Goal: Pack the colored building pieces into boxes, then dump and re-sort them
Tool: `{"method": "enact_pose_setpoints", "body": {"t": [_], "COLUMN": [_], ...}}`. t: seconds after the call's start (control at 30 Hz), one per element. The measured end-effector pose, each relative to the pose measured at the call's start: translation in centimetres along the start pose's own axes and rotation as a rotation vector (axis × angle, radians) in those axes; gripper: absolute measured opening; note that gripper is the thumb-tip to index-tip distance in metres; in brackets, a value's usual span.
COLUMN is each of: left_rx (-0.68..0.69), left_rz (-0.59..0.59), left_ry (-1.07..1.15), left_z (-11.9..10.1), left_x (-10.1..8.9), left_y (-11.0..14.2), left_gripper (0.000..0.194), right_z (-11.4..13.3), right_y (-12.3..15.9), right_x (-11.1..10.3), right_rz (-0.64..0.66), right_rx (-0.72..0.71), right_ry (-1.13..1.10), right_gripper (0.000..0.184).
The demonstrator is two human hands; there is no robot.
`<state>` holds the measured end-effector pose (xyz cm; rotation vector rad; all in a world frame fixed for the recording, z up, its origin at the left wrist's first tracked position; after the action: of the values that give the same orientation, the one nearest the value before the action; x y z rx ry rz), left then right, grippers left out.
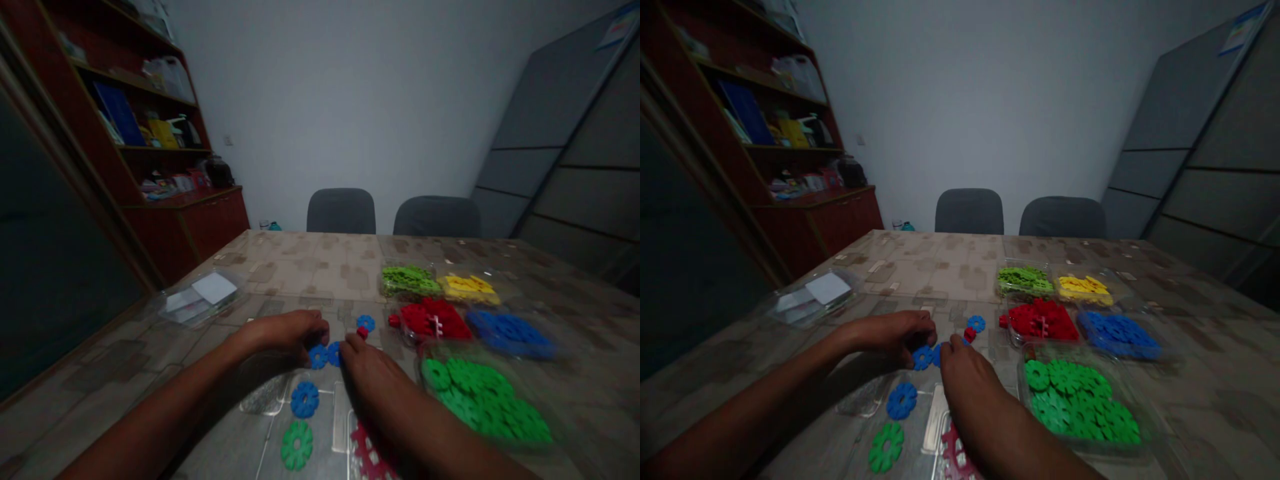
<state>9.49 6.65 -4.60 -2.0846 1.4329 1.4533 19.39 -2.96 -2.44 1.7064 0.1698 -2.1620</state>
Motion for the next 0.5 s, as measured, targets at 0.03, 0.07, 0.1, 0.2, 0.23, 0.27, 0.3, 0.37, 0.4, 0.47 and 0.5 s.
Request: {"method": "enact_pose_setpoints", "body": {"t": [0.03, 0.07, 0.1, 0.2, 0.23, 0.27, 0.3, 0.37, 0.4, 0.47, 0.5], "left_rx": [0.010, 0.023, 0.038, 0.068, 0.070, 0.070, 0.069, 0.069, 0.070, 0.075, 0.077], "left_rz": [0.006, 0.016, 0.026, 0.036, 0.033, 0.028, 0.025, 0.025, 0.028, 0.034, 0.037], "left_ry": [0.001, 0.005, 0.014, 0.042, 0.050, 0.056, 0.061, 0.070, 0.074, 0.078, 0.079], "left_z": [0.0, -0.1, -0.1, -0.2, -0.2, -0.2, -0.2, -0.2, -0.2, -0.2, -0.1], "left_x": [0.1, 0.1, 0.2, 0.1, 0.1, 0.0, -0.1, -0.1, -0.1, 0.0, 0.0], "left_y": [0.0, 0.0, 0.0, 0.1, 0.1, 0.1, 0.1, 0.0, -0.1, -0.2, -0.2], "left_gripper": [0.044, 0.045, 0.045, 0.042, 0.041, 0.040, 0.039, 0.039, 0.039, 0.040, 0.040], "right_z": [0.1, 0.1, 0.0, -0.7, -1.0, -1.3, -1.5, -1.8, -1.9, -2.0, -2.1], "right_y": [-0.6, -1.1, -1.6, -2.5, -2.6, -2.7, -2.6, -2.5, -2.4, -2.3, -2.3], "right_x": [-0.2, -0.3, -0.4, -0.5, -0.4, -0.3, -0.2, 0.0, 0.0, 0.2, 0.3], "right_rz": [0.025, 0.039, 0.044, 0.049, 0.054, 0.058, 0.060, 0.061, 0.060, 0.063, 0.064], "right_rx": [0.035, 0.066, 0.093, 0.140, 0.148, 0.152, 0.155, 0.161, 0.165, 0.170, 0.172], "right_ry": [0.045, 0.087, 0.106, 0.148, 0.161, 0.171, 0.178, 0.188, 0.192, 0.190, 0.186], "right_gripper": [0.056, 0.054, 0.051, 0.044, 0.044, 0.044, 0.044, 0.042, 0.041, 0.036, 0.035]}}
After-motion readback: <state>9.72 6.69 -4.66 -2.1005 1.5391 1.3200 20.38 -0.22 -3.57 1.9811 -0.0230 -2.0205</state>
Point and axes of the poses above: each hand's wrist, its own y-axis away from the middle knuckle, its own x-axis out of the palm, z = x × y, the point moved 8 cm from there along -y, towards the middle knuckle, and after that the axes turned 6 degrees about y, right-handed, at the moved point
